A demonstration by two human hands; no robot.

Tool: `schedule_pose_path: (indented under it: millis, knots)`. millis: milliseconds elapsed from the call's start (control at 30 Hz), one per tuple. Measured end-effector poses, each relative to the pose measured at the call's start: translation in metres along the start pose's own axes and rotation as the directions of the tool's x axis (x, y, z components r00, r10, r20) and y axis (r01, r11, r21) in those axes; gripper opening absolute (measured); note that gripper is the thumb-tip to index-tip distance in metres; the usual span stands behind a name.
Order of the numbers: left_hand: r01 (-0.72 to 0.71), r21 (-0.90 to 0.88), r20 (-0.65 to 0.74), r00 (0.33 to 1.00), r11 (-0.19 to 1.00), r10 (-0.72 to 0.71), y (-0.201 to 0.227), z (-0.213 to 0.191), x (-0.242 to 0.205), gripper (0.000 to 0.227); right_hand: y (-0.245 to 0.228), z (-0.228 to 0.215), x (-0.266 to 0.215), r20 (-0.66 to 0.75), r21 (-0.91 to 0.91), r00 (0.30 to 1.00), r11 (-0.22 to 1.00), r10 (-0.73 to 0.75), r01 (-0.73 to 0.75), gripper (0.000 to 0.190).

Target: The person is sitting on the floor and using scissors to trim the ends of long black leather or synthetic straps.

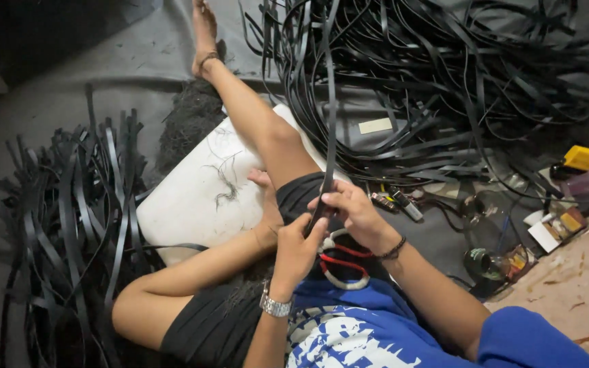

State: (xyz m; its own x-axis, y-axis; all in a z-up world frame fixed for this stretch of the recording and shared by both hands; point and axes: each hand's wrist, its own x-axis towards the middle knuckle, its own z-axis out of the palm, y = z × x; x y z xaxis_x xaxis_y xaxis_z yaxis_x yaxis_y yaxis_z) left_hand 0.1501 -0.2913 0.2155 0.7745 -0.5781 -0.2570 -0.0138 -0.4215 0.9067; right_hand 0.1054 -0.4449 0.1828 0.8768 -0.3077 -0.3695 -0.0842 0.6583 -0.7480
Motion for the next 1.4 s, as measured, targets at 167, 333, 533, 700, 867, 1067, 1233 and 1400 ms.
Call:
schedule_pose_path:
  millis: [167, 333, 533, 700, 867, 1067, 1233, 1400]
  knots:
    - [0.074, 0.000, 0.019, 0.997, 0.997, -0.074, -0.006, 0.003, -0.008, 0.025, 0.005, -0.004, -0.004, 0.003, -0.048, 0.998, 0.997, 0.066, -0.066, 0.019]
    - [0.047, 0.173, -0.089, 0.996, 0.984, -0.032, 0.008, 0.002, -0.016, 0.023, 0.015, -0.020, -0.001, 0.165, -0.122, 0.985, 0.992, 0.045, -0.025, 0.016]
    - [-0.073, 0.396, -0.153, 0.978, 0.915, 0.145, 0.000, 0.005, -0.023, 0.020, 0.009, -0.007, -0.007, 0.152, -0.166, 0.987, 0.986, 0.055, -0.029, 0.015]
    - [-0.004, 0.399, -0.108, 0.993, 0.917, 0.051, -0.010, 0.002, -0.025, 0.023, 0.015, -0.008, -0.005, 0.124, -0.171, 0.988, 0.983, 0.095, -0.073, 0.036]
    - [0.001, 0.329, -0.102, 0.994, 0.944, 0.035, -0.017, 0.002, -0.033, 0.028, 0.012, 0.001, -0.007, 0.070, -0.225, 0.980, 0.960, 0.185, -0.165, 0.039]
    - [0.093, 0.151, -0.107, 0.991, 0.984, -0.077, -0.010, -0.012, -0.053, 0.025, 0.024, 0.006, -0.001, 0.102, -0.175, 0.979, 0.972, 0.176, -0.156, 0.042]
    - [0.088, 0.023, -0.174, 0.981, 0.996, -0.083, -0.017, -0.028, -0.082, 0.021, 0.019, 0.008, 0.012, 0.051, -0.100, 0.990, 0.987, 0.132, -0.126, 0.040]
    - [0.140, -0.190, -0.081, 0.984, 0.972, -0.157, -0.024, -0.050, -0.117, 0.016, 0.016, -0.002, 0.034, 0.042, -0.051, 0.995, 0.995, 0.091, -0.089, 0.033]
